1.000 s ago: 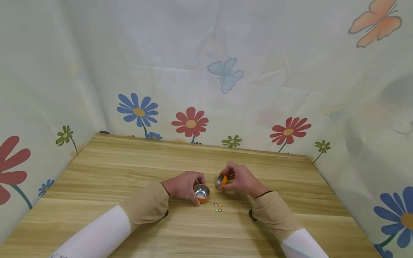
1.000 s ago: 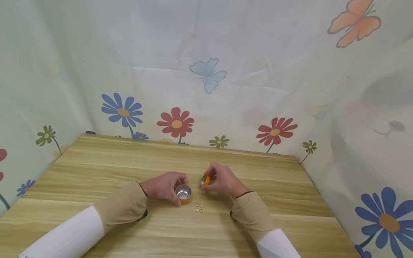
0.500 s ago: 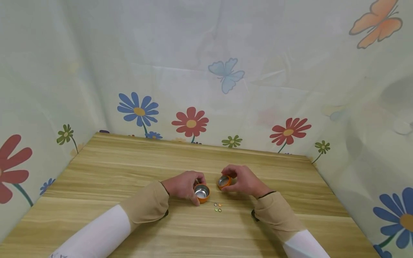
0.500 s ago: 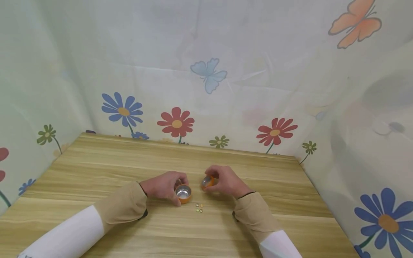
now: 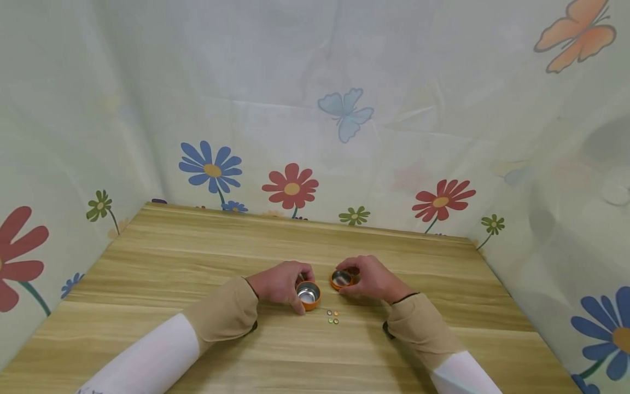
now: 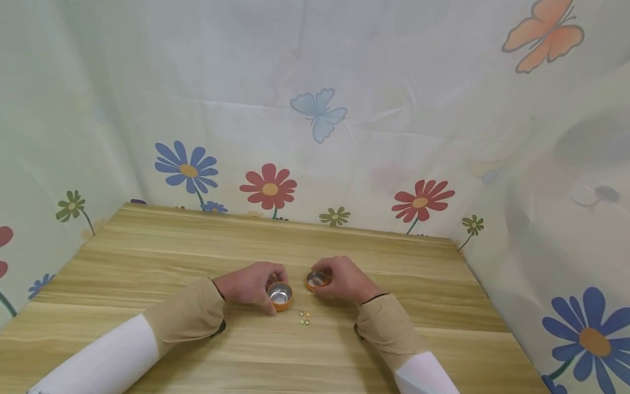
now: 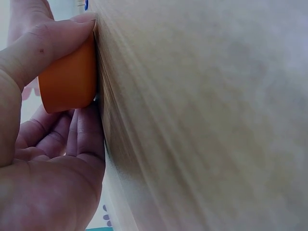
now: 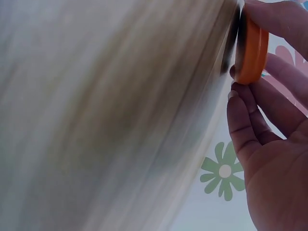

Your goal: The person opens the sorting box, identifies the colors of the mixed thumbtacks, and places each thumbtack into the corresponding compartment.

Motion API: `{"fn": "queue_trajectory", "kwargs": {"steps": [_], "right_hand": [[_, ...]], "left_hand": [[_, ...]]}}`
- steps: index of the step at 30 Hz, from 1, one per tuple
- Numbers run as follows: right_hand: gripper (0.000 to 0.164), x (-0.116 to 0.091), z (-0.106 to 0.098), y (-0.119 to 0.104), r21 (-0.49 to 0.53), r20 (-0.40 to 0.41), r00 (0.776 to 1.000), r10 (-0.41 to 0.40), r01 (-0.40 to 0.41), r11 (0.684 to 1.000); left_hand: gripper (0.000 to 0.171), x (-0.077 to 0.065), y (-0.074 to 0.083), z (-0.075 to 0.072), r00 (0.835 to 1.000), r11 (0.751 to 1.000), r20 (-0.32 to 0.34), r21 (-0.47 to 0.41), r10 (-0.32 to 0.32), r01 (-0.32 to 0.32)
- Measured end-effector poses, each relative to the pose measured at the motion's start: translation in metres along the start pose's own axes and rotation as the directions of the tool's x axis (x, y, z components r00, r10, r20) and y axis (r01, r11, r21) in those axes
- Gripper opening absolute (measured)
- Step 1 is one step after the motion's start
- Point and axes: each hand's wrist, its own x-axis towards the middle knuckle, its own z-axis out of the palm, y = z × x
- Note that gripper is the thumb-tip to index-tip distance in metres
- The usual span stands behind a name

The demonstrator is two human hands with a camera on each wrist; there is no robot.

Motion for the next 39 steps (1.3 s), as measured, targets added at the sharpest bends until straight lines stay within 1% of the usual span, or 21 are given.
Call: {"fn": "queue_trajectory", "kwargs": {"steps": [6,14,23,31,39], "right_hand": [[0.044,-0.0011,-0.0019,-0.0026,-0.002,0.022,1.0,-0.007,0.007,1.0],[0.041,-0.0005,-0.0015,0.0014,0.002,0.028,0.999,-0.035,0.035,0.999],[0.041,0.0003,-0.0021,0.0031,-0.04,0.027,0.998,-0.049,0.05,0.998],[0.044,0.0006,-0.0029,-0.0004,-0.048,0.037,0.999,-0.036,0.038,0.998],[0.05,0.0002,-0.0034,-0.0045,-0.047,0.056,0.998,-0.026,0.029,0.998]], "left_hand": [[0.051,0.0004,0.0,-0.0003,1.0,1.0,0.0,0.007,0.0,0.0],[0.051,0.0005,0.0008,-0.0007,1.0,1.0,-0.001,0.004,0.002,-0.002],[0.051,0.0013,0.0009,-0.0011,1.0,1.0,0.0,0.012,-0.001,0.001],[0.052,0.0018,0.0009,-0.0002,1.0,1.0,-0.002,0.008,-0.006,0.006],[0.052,0.002,0.0013,-0.0001,1.0,1.0,0.002,0.019,-0.009,0.009]]}}
